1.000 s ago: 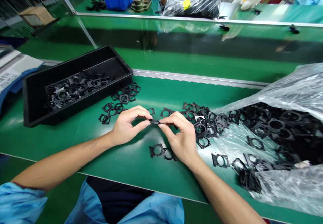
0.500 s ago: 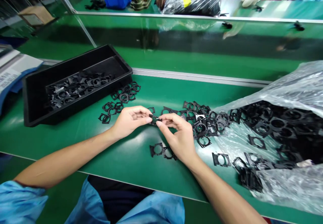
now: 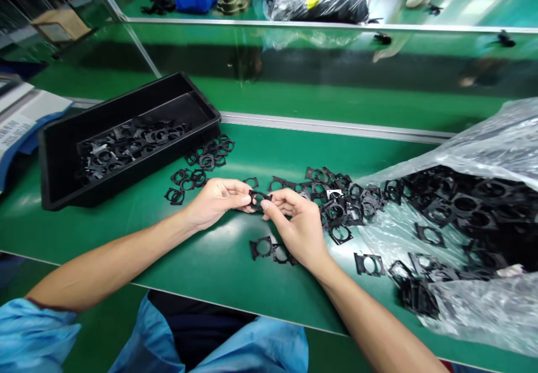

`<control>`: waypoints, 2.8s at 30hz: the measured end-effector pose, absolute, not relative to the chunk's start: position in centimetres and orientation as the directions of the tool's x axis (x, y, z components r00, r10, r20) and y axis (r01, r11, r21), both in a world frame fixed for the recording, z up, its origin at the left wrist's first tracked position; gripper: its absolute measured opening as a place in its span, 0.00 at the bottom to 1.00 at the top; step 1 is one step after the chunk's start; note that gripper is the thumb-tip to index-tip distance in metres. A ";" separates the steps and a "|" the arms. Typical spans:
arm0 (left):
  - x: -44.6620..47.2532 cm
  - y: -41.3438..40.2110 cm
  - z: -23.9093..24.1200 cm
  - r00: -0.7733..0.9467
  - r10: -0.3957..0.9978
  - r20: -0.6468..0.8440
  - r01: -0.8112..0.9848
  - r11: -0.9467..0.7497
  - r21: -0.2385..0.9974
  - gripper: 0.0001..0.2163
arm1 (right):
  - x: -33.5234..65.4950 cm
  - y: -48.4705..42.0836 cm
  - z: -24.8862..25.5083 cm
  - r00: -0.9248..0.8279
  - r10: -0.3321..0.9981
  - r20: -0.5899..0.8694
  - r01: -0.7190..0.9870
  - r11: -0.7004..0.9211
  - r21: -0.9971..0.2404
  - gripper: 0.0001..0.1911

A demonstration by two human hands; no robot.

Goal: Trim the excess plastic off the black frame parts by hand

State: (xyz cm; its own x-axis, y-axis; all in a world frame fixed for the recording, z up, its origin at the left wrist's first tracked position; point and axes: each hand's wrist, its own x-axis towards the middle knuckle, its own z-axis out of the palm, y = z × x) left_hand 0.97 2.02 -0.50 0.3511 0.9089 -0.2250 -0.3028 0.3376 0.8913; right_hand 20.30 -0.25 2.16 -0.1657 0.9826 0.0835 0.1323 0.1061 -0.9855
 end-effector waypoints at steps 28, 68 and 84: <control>1.3 1.7 0.5 0.376 0.925 -0.061 -0.334 0.197 0.922 0.16 | 20.2 -0.3 3.0 -0.169 0.985 -0.040 0.028 -0.036 -0.999 0.17; 1.7 0.4 -0.1 0.112 0.852 0.511 0.051 -0.519 0.854 0.03 | 20.0 -1.2 2.1 -0.289 0.941 0.174 0.270 0.255 -0.929 0.07; 1.6 0.5 0.2 0.146 0.872 0.467 0.073 -0.481 0.874 0.04 | 20.0 -1.1 2.2 -0.279 0.920 0.275 0.329 0.360 -0.873 0.04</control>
